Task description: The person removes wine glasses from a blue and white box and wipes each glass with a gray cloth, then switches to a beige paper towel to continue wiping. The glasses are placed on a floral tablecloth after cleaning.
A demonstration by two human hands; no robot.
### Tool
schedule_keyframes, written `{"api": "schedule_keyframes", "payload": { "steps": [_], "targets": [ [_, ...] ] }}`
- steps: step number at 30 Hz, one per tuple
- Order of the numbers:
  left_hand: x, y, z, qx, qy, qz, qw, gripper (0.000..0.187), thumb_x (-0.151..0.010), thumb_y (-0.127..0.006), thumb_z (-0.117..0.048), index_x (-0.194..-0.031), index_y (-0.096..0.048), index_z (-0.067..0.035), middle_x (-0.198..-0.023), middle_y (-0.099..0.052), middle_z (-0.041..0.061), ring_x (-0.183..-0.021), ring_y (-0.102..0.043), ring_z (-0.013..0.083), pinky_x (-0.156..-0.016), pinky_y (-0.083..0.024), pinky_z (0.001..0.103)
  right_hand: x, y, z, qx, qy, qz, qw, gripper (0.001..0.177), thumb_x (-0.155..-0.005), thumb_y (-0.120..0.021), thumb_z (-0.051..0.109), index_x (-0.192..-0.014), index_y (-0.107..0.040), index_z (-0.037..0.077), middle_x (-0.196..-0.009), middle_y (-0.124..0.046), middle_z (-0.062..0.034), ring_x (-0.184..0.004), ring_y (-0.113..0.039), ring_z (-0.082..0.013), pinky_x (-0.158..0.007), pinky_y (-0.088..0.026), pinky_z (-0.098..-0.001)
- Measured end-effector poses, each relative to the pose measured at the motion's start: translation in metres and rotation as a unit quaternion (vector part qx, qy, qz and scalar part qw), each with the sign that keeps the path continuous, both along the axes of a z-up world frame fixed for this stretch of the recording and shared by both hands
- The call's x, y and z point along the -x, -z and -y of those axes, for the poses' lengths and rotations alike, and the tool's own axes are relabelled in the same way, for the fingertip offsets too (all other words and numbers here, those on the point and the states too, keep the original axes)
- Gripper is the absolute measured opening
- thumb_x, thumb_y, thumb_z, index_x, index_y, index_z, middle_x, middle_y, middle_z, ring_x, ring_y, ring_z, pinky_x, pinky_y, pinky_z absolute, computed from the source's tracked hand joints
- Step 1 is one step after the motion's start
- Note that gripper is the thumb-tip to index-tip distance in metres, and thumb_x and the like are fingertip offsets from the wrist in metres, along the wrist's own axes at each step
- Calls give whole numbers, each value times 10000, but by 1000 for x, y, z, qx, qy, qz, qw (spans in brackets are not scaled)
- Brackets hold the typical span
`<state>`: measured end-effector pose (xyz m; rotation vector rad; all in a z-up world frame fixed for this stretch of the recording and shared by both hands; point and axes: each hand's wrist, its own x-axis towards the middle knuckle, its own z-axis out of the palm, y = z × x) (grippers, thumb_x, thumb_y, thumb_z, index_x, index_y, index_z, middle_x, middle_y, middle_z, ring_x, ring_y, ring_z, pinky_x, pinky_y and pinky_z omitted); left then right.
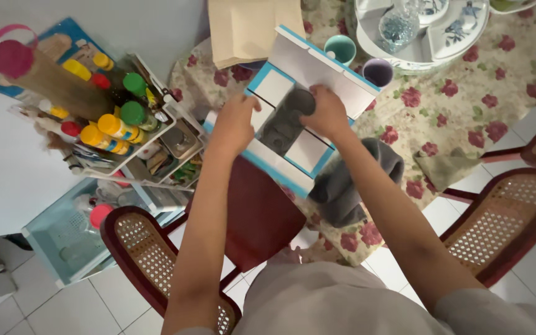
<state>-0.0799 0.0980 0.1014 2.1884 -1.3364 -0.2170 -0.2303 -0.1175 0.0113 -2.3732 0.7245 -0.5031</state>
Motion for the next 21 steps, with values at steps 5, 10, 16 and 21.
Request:
{"api": "schedule_keyframes", "payload": {
  "steps": [5,10,16,21],
  "targets": [
    [-11,15,-3,-193,-29,-74,978,758,-726,-850,-219,-1394,-514,-99,-1358,-528,223,-1247,-537,405,-1017,-464,454,-11,-16,-23,143,5,-109,984,848,-553,-906,197,-1331,-597,63,-1234,-538,-184,-1151,-513,-403,-852,-493,-504],
    [-4,46,12,-199,-30,-23,979,901,-822,-802,-441,-1543,-394,-86,-1417,-487,276,-1369,-437,425,-1167,-322,555,-24,-30,-25,203,-19,-146,968,825,-488,-929,199,-1240,-623,53,-1244,-482,-169,-1152,-469,-396,-853,-487,-489],
    [7,59,24,-186,-128,-111,968,908,-856,-695,-528,-1568,-325,-103,-1566,-294,242,-1406,-205,583,-1116,-307,635,-26,-37,-16,204,-76,-128,968,869,-423,-958,230,-1196,-618,24,-1270,-455,-197,-1182,-435,-408,-898,-473,-490],
    [23,52,27,-155,-174,-113,966,827,-938,-572,-619,-1525,-390,-64,-1612,-213,247,-1449,-121,582,-1059,-391,674,-24,-41,-5,167,-109,-124,972,904,-428,-952,204,-1232,-588,9,-1285,-453,-203,-1215,-439,-422,-928,-476,-479]
  ]
}}
